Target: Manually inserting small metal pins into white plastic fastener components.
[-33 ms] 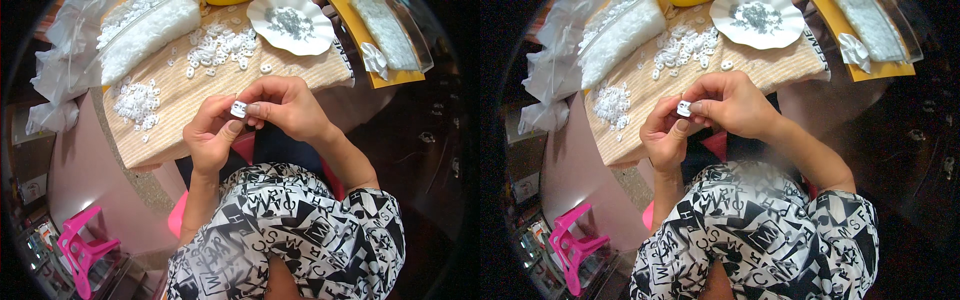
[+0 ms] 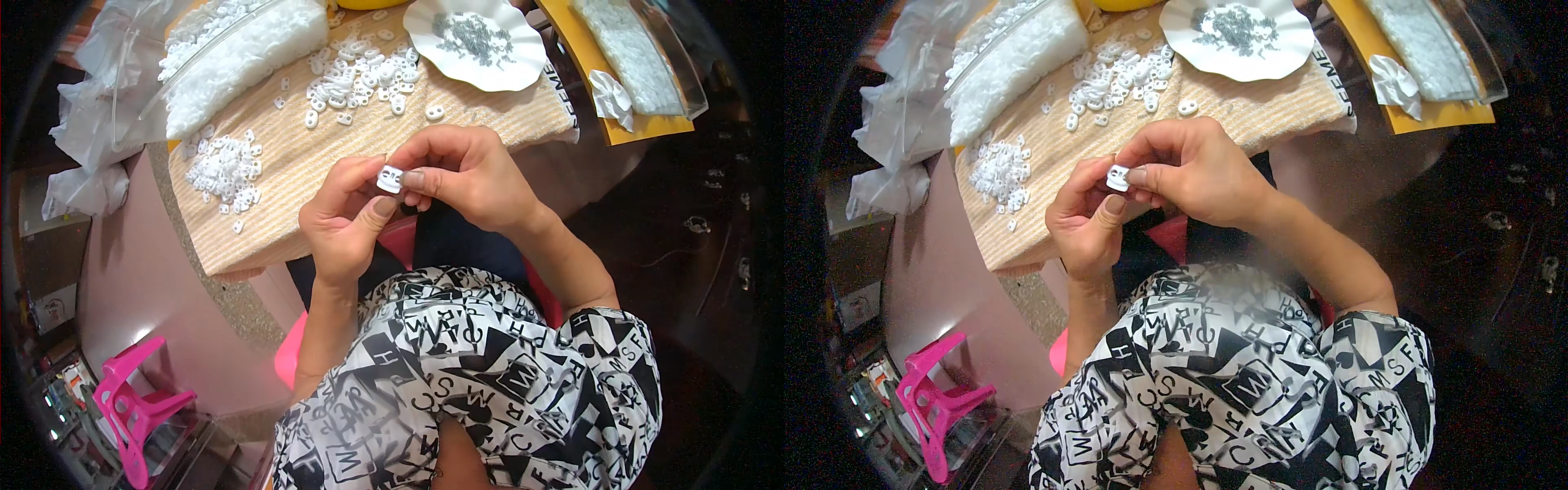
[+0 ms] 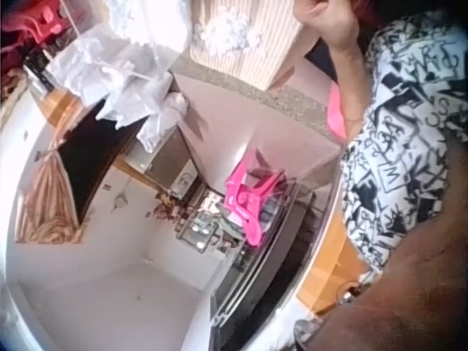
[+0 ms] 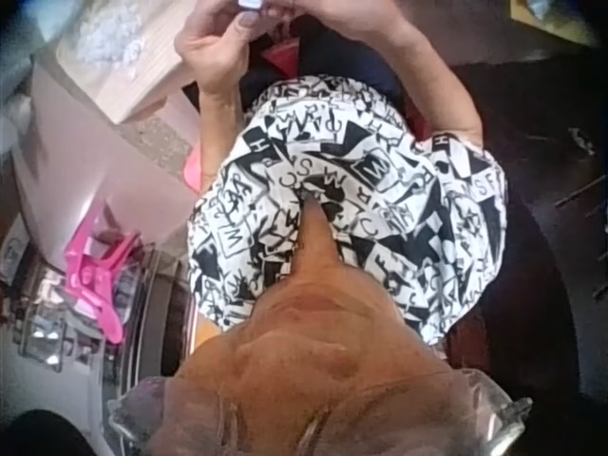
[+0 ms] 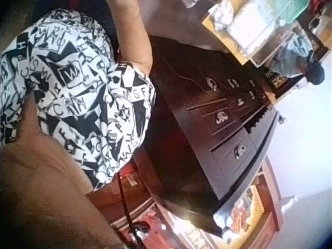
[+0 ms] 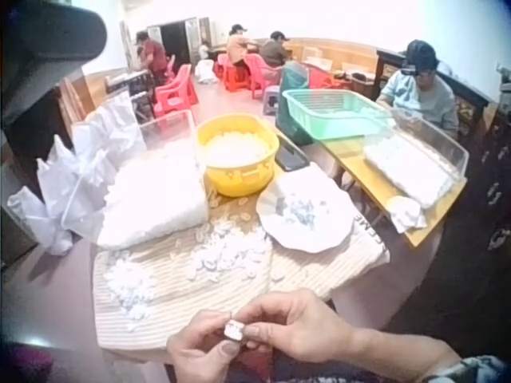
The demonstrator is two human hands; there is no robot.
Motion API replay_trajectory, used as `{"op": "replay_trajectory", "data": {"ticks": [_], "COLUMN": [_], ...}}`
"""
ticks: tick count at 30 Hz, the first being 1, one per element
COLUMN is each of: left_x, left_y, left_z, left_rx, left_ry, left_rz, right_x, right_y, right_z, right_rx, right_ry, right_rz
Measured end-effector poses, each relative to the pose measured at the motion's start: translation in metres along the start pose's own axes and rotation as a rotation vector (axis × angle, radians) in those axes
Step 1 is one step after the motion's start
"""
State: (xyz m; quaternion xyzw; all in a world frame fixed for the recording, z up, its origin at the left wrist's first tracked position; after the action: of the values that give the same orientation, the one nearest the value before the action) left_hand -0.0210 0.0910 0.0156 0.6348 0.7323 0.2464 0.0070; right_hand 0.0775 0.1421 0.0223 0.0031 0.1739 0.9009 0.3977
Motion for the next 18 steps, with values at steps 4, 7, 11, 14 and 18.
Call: {"op": "replay_trajectory", "data": {"ticks": [4,7,11,14,18], "left_x": [-0.001,-0.002,-0.003,-0.008,-0.005], "left_y": [-0.003,-0.015,-0.029,-0.039,-0.036], "left_z": [0.001,0.010,0.013,0.017,0.015], "left_rx": [0.006,0.061,0.252,0.430,0.575], "left_ry": [-0.019,-0.089,-0.081,-0.053,-0.041], "left_rz": [0.005,-0.082,-0.175,-0.227,-0.199], "right_x": [0.000,0.003,0.019,0.051,0.111], "right_y": [-0.002,-0.013,-0.039,-0.050,-0.065], "right_z": [0.000,0.007,0.047,0.109,0.173], "right_rx": [-0.089,-0.174,-0.285,-0.720,-1.073], "right_ry": [0.000,-0.025,-0.176,-0.576,-0.814], "right_rz": [-0.039,-0.122,-0.270,-0.415,-0.594]}}
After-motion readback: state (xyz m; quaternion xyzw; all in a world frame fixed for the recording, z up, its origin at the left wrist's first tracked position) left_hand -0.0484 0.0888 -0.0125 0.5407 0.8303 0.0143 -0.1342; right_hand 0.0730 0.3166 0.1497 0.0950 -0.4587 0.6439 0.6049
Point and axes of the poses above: each hand's wrist, its own x-axis towards the middle knuckle, its own y-axis out of the palm, z = x × y, the point moved 9 cm from there along x, towards the middle knuckle, and after that the axes turned 2 degrees about x, right-handed, at the moved point
